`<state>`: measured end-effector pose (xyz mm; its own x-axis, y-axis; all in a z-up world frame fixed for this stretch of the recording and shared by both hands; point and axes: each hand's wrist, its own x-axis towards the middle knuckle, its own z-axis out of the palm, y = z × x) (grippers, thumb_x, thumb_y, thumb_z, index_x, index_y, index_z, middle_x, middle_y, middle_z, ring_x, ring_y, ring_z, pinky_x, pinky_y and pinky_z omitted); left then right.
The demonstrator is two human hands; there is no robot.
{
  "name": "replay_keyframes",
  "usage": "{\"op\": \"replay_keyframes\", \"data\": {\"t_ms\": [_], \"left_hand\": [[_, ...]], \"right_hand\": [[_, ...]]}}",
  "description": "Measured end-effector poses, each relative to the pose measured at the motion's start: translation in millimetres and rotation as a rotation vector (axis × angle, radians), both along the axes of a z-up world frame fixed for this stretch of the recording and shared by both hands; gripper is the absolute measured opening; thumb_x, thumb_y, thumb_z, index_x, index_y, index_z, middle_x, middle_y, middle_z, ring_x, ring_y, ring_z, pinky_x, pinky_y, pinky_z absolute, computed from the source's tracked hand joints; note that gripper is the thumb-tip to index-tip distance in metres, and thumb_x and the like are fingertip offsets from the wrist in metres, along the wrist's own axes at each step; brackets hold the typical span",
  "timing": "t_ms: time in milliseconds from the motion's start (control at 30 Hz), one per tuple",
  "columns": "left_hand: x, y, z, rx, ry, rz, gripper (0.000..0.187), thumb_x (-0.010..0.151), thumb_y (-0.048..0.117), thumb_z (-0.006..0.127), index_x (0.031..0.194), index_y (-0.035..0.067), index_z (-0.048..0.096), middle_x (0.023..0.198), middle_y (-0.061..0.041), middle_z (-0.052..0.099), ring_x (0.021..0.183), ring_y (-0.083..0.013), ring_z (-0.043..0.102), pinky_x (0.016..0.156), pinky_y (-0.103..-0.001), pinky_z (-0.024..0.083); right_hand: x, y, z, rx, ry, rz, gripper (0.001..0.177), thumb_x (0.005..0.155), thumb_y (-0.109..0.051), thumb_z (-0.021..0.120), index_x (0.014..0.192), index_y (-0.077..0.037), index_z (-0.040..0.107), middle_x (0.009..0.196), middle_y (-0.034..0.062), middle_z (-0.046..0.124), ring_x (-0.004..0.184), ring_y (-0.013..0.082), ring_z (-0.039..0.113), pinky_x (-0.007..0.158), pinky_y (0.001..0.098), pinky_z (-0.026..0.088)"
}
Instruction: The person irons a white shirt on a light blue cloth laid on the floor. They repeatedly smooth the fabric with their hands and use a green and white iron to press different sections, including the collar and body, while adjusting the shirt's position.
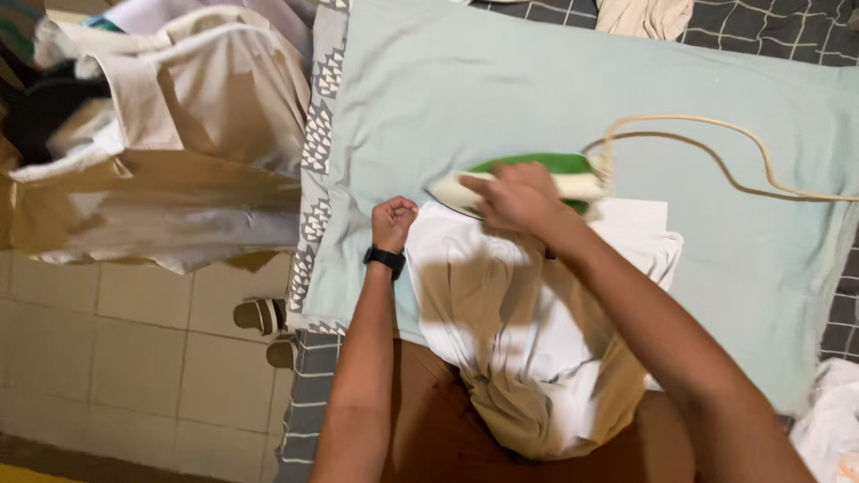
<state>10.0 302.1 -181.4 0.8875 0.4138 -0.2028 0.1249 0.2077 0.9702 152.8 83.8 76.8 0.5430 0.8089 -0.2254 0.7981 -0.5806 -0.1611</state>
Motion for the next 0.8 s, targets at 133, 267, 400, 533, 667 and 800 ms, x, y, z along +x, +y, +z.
{"op": "replay_keyframes", "data": {"t_ms": [133,267,400,533,667,800], "left_hand": [[-10.1,1.4,-5.2,-0.072,0.023,-0.008,0.006,0.089,-0.001,0.068,0.083,-0.002,0.069,0.072,0.0,0.066,0.064,-0.0045,0.054,0.06,-0.021,0.041],[4.0,-1.0,-5.8,-0.07,0.014,-0.007,0.005,0.087,0.0,0.068,0.083,-0.002,0.069,0.073,-0.001,0.068,0.063,-0.005,0.057,0.059,-0.021,0.044],[-1.0,2.8,-7.0,-0.106,0.03,0.0,0.003,0.086,0.0,0.069,0.083,-0.001,0.069,0.073,-0.002,0.07,0.064,-0.0052,0.061,0.06,-0.022,0.047],[-0.8,-5.5,-14.1,-0.006,0.035,0.011,0.004,0.088,0.0,0.069,0.084,-0.001,0.07,0.073,-0.001,0.068,0.064,-0.0052,0.057,0.06,-0.022,0.045],[1.2,4.6,-13.8,0.111,-0.026,0.019,0.004,0.087,-0.002,0.068,0.084,-0.001,0.07,0.076,0.0,0.068,0.067,-0.0042,0.056,0.062,-0.021,0.045],[1.1,1.9,-7.3,0.012,0.019,-0.011,0.003,0.087,-0.001,0.067,0.084,0.0,0.068,0.073,-0.001,0.067,0.063,-0.0044,0.055,0.059,-0.021,0.043]], "right_hand": [[3.2,9.6,16.0,-0.055,0.104,0.095,0.053,0.08,-0.041,0.073,0.132,-0.033,0.069,0.094,0.0135,0.071,0.072,0.0294,0.071,0.062,0.0445,0.057],[5.0,-13.9,29.3,-0.051,0.089,0.232,0.05,0.081,-0.033,0.068,0.131,-0.038,0.069,0.101,0.0109,0.071,0.07,0.0304,0.071,0.06,0.0457,0.057],[-9.6,3.2,16.0,-0.063,0.033,0.113,0.057,0.076,-0.036,0.07,0.133,-0.035,0.067,0.096,0.0125,0.071,0.075,0.0294,0.071,0.062,0.0436,0.057],[-20.6,11.5,10.7,-0.12,0.05,0.008,0.053,0.083,-0.035,0.069,0.136,-0.037,0.065,0.096,0.0147,0.07,0.076,0.0287,0.071,0.061,0.0436,0.057],[-28.4,13.1,0.5,-0.048,0.013,-0.094,0.052,0.085,-0.034,0.07,0.137,-0.034,0.065,0.095,0.0153,0.069,0.077,0.0307,0.071,0.065,0.0457,0.055],[-15.7,-25.5,-17.1,0.105,0.01,-0.063,0.053,0.083,-0.036,0.075,0.135,-0.031,0.068,0.088,0.0133,0.07,0.076,0.0303,0.07,0.065,0.0454,0.055]]}}
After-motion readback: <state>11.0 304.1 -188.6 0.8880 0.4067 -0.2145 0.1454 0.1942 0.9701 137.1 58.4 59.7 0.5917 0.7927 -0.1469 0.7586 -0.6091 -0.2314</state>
